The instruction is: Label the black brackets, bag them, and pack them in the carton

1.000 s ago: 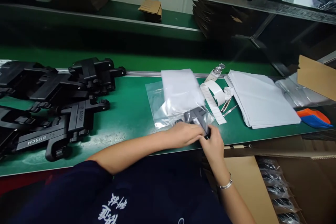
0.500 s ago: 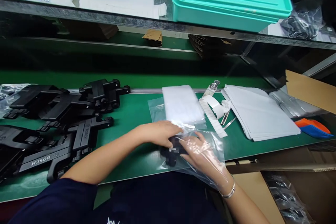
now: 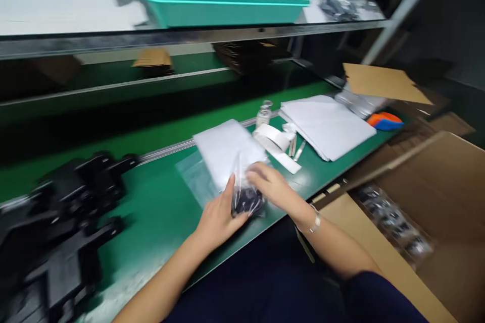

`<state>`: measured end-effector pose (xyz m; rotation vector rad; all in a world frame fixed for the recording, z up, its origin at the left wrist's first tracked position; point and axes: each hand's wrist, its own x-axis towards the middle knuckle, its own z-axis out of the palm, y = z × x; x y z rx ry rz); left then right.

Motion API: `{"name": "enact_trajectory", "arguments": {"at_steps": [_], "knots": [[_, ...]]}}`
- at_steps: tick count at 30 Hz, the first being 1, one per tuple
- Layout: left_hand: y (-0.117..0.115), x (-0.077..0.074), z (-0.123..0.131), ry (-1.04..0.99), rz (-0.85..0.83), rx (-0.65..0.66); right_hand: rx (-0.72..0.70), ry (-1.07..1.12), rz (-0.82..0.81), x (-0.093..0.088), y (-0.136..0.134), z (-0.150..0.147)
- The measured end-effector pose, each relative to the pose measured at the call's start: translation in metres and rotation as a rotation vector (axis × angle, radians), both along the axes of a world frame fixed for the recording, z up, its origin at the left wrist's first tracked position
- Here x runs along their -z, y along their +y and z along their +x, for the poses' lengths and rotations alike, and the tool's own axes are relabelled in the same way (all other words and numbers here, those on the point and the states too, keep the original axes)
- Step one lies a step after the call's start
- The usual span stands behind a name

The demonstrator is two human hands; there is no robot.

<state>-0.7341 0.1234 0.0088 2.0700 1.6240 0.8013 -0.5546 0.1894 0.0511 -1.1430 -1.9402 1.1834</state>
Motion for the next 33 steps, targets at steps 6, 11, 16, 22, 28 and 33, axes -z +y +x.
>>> {"name": "enact_trajectory", "arguments": {"at_steps": [6,11,16,22,28,33], "knots": [[0.001,-0.008,0.015,0.218,0.368,0.299,-0.118,0.117,-0.322,0.004,0.021,0.036],[0.017,-0.018,0.044,0.141,0.172,0.475,-0.268,-0.061,0.266,-0.002,-0.030,0.089],[0.028,-0.028,0.083,0.045,0.058,0.649,-0.018,-0.167,0.418,-0.038,-0.084,0.180],[0.048,-0.017,0.087,0.089,-0.034,0.613,1.172,-0.526,0.128,-0.032,-0.127,0.347],[0.050,-0.008,0.100,0.070,-0.094,0.660,1.313,-0.661,-0.159,0.066,-0.073,0.424],[0.050,-0.002,0.086,0.052,-0.246,0.536,1.210,-0.745,-0.233,0.110,-0.052,0.414]]}}
